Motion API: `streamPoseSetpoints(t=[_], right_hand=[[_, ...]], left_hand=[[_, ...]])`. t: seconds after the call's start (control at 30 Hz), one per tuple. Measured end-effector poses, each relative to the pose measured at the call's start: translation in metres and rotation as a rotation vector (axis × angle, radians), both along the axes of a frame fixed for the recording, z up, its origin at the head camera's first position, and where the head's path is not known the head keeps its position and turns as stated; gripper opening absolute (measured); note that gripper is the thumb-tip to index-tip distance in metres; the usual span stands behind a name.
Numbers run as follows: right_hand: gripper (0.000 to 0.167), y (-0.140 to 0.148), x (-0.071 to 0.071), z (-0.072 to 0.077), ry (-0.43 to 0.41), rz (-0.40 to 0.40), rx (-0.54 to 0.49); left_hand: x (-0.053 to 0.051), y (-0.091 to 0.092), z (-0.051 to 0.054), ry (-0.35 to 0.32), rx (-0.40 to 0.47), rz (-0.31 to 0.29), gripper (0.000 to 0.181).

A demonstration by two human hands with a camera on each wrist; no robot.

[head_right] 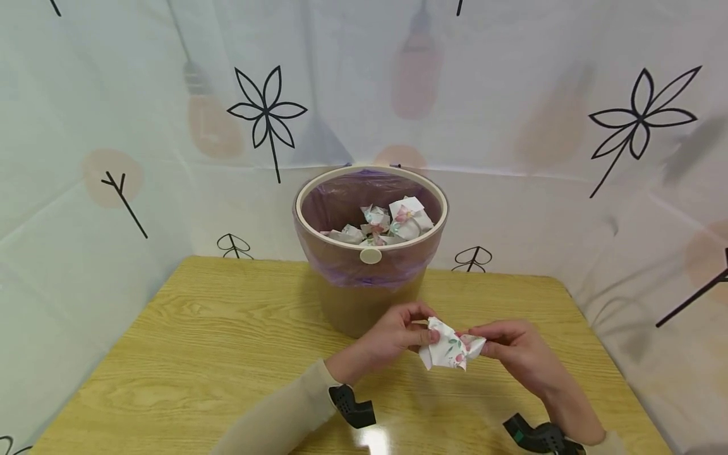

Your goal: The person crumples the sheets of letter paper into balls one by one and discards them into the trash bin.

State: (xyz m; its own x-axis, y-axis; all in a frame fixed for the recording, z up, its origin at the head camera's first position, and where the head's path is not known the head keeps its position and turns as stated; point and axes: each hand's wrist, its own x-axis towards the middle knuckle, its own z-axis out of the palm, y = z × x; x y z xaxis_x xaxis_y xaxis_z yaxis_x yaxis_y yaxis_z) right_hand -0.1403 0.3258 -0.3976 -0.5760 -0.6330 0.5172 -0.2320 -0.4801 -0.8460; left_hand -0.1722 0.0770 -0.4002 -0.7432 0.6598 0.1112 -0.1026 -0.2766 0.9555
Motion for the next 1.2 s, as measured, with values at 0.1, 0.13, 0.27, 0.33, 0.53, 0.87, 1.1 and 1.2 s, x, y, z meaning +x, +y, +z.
streamPoseSetpoints(t=[0.1, 0.13, 0.27, 0.33, 0.53, 0.87, 1.1, 1.2], right_hand=[[0.040, -0.008, -0.002, 0.004, 0.051, 0.019, -0.026], [0.039, -0.011, -0.003, 0.006, 0.091, 0.025, -0.032], [0.033, -0.023, -0.003, 0.013, 0.271, 0.016, -0.028], [0.031, -0.027, 0.000, 0.017, 0.316, -0.011, -0.004], [0.029, -0.035, 0.007, 0.026, 0.476, -0.099, 0.088], [0.040, -0.028, 0.006, 0.025, 0.566, -0.187, 0.351], [0.057, -0.035, 0.002, 0.022, 0.572, -0.259, 0.454], [0.052, -0.042, 0.002, 0.020, 0.611, -0.318, 0.461]], left_hand=[[-0.001, -0.001, 0.001, -0.008, -0.017, -0.088, 0.026], [-0.001, -0.001, 0.001, -0.010, -0.027, -0.118, 0.026], [-0.001, -0.001, 0.003, -0.020, -0.057, -0.200, 0.027], [-0.001, -0.002, 0.003, -0.021, -0.063, -0.224, 0.028], [-0.003, -0.004, 0.005, 0.001, -0.082, -0.235, 0.027], [-0.023, -0.011, -0.005, 0.009, -0.143, -0.204, 0.030], [-0.032, -0.014, -0.013, 0.011, -0.158, -0.228, 0.034], [-0.033, -0.013, -0.015, 0.036, -0.164, -0.223, 0.033]])
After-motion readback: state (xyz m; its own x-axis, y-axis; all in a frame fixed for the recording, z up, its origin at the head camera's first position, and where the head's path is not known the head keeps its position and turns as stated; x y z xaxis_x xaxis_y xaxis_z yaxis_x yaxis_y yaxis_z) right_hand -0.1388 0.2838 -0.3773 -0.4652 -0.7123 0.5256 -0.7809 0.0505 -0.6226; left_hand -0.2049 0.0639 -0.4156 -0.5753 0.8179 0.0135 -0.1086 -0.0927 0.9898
